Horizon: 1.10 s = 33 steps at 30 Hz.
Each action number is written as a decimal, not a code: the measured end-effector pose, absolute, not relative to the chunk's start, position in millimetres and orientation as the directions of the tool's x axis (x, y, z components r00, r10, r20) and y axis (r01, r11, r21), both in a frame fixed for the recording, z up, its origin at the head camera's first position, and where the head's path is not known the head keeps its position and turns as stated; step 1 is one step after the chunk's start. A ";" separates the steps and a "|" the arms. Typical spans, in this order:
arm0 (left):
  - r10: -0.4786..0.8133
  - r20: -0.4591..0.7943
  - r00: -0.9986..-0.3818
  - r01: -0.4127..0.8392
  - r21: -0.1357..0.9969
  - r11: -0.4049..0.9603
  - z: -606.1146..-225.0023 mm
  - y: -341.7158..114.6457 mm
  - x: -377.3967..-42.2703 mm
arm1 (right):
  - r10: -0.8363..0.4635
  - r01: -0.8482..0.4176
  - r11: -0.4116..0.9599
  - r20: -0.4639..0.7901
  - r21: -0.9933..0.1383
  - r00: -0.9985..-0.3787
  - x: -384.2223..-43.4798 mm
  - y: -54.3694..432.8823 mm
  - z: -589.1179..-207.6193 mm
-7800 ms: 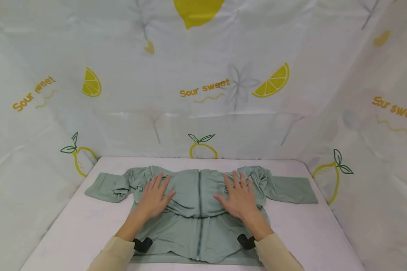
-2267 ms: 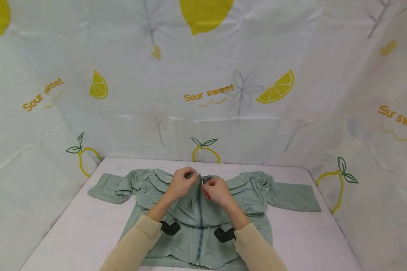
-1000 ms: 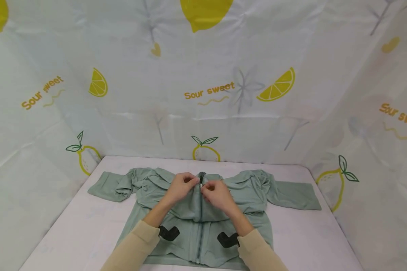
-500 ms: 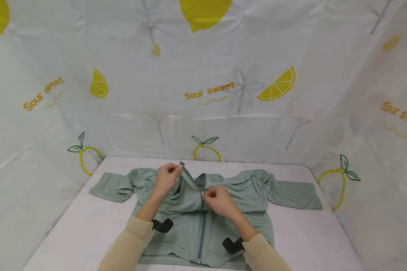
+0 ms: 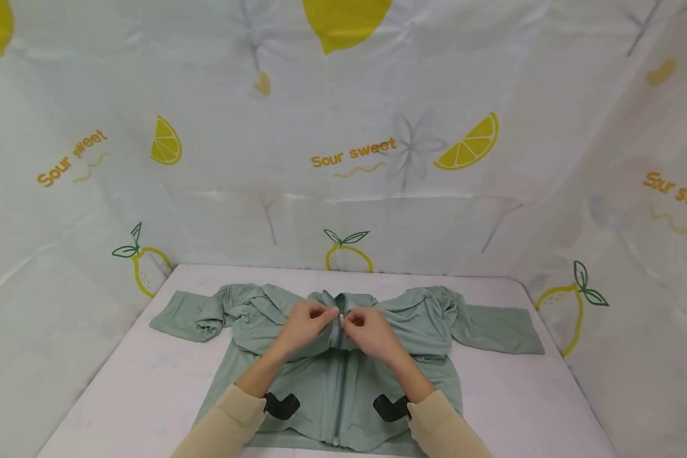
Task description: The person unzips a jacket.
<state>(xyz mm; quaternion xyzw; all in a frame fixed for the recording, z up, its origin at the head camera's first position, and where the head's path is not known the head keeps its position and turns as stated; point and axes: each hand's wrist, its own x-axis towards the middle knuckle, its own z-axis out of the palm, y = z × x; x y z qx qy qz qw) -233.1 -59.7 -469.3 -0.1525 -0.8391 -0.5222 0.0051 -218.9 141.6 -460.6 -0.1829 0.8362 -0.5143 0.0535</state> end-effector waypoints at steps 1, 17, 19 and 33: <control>0.258 0.161 -0.953 0.253 0.890 0.379 -470.5 -57.5 -232.9 | -0.361 -0.251 0.403 0.100 -0.880 -0.927 -219.2 141.8 -460.4; 0.100 0.154 -0.983 0.172 0.962 0.212 -467.8 -75.8 -241.7 | -0.427 -0.302 0.420 0.108 -0.856 -0.898 -209.3 146.2 -475.3; 0.077 0.161 -0.984 0.174 0.960 0.220 -467.4 -79.3 -243.8 | -0.429 -0.298 0.430 0.098 -0.852 -0.898 -207.8 147.2 -475.3; 0.129 0.274 -0.953 0.302 0.823 0.481 -464.0 -82.6 -228.1 | -0.343 -0.307 0.447 0.156 -0.840 -0.926 -212.6 146.1 -472.5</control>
